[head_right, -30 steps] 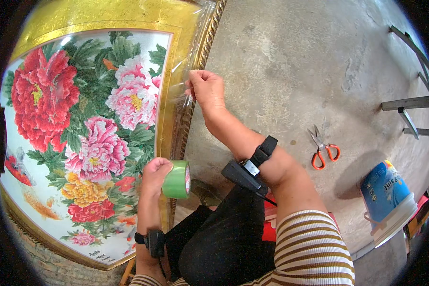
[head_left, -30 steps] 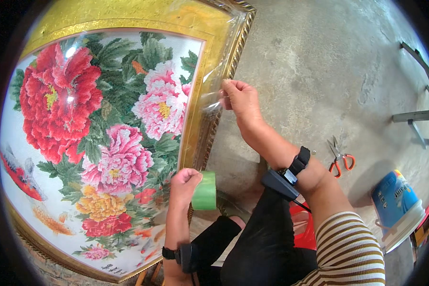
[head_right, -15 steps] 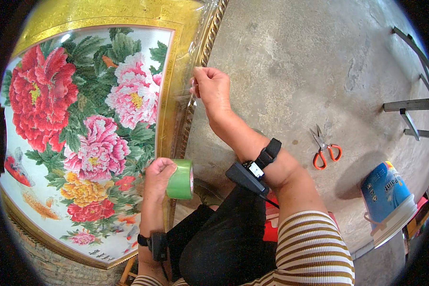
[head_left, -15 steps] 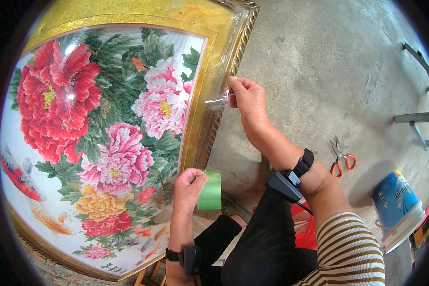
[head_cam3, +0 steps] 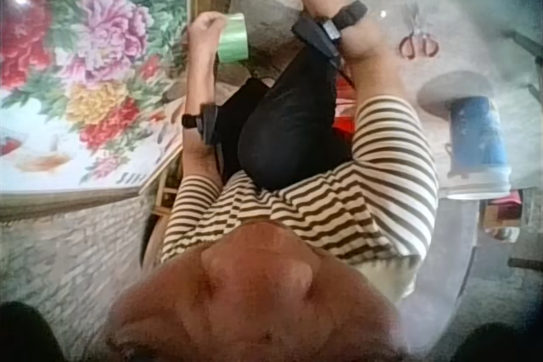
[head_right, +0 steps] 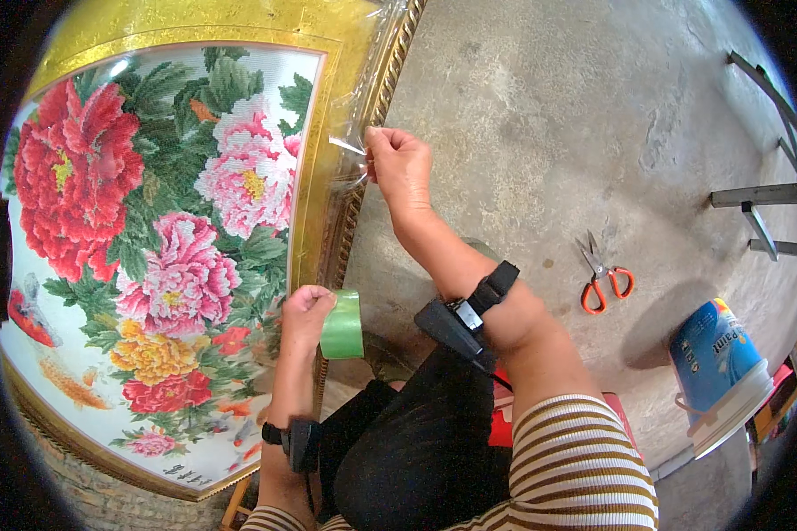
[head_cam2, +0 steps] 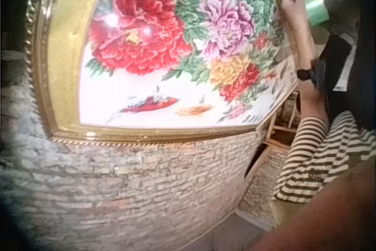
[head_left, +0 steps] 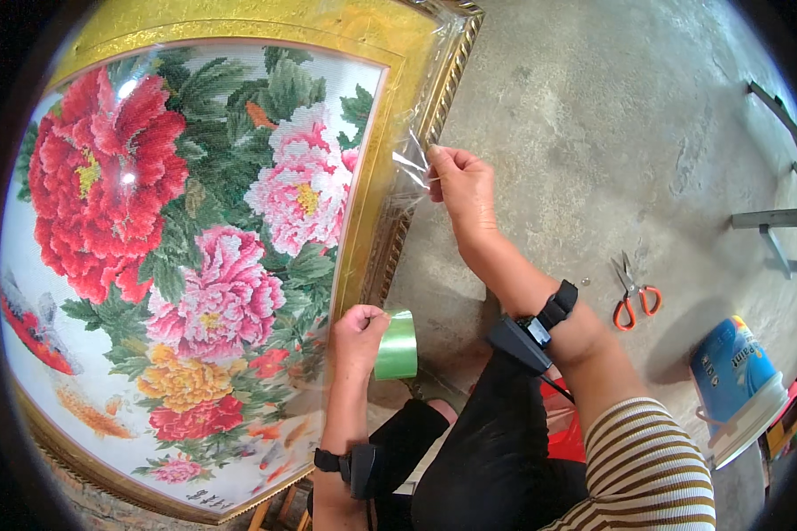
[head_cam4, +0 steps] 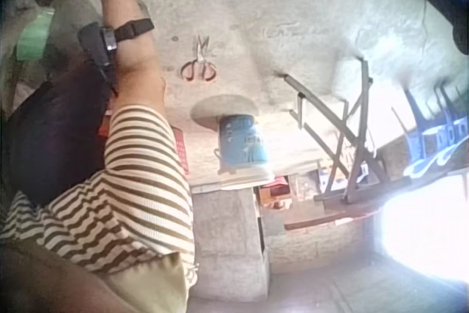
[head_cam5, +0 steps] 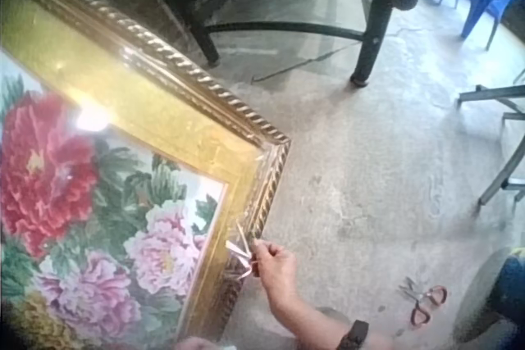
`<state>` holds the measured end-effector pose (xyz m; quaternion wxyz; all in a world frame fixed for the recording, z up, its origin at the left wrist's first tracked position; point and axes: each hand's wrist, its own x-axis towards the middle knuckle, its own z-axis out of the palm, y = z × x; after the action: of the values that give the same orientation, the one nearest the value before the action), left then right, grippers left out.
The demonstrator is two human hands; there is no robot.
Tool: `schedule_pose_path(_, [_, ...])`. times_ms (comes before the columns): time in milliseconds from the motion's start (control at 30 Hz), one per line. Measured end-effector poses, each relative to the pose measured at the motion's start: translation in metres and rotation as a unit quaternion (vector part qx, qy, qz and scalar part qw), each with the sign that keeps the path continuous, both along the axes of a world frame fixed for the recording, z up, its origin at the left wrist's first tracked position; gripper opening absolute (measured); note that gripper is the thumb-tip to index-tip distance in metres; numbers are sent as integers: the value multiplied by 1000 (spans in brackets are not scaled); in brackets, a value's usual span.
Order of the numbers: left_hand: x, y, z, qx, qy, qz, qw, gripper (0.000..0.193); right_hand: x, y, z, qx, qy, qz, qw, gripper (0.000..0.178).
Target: Applying clear tape to the edges of a large framed picture.
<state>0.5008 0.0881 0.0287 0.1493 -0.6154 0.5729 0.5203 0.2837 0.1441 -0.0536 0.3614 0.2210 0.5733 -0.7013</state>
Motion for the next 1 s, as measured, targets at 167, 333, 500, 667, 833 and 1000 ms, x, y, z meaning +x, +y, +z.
schedule_pose_path(167, [6, 1, -4, 4, 5, 3, 1000, 9, 3, -2, -7, 11, -14, 17, 1000, 18])
schedule_pose_path(333, [16, -4, -35, -52, -3, -3, 999, 10, 8, -21, -30, 49, -7, 11, 999, 18])
schedule_pose_path(500, [20, -12, -46, -125, -12, -28, 992, 13, 12, -35, -37, 140, 73, 24, 987, 17])
schedule_pose_path(667, [12, -11, -48, -162, -93, -98, 977, 12, 17, -27, -45, 172, 117, 77, 975, 12])
schedule_pose_path(833, [16, -17, -57, -181, -95, -119, 972, 13, 19, -28, -43, 223, 197, 124, 947, 17])
schedule_pose_path(1000, [11, -19, -56, -190, -111, -126, 967, 14, 29, -32, -36, 302, 332, 106, 887, 15])
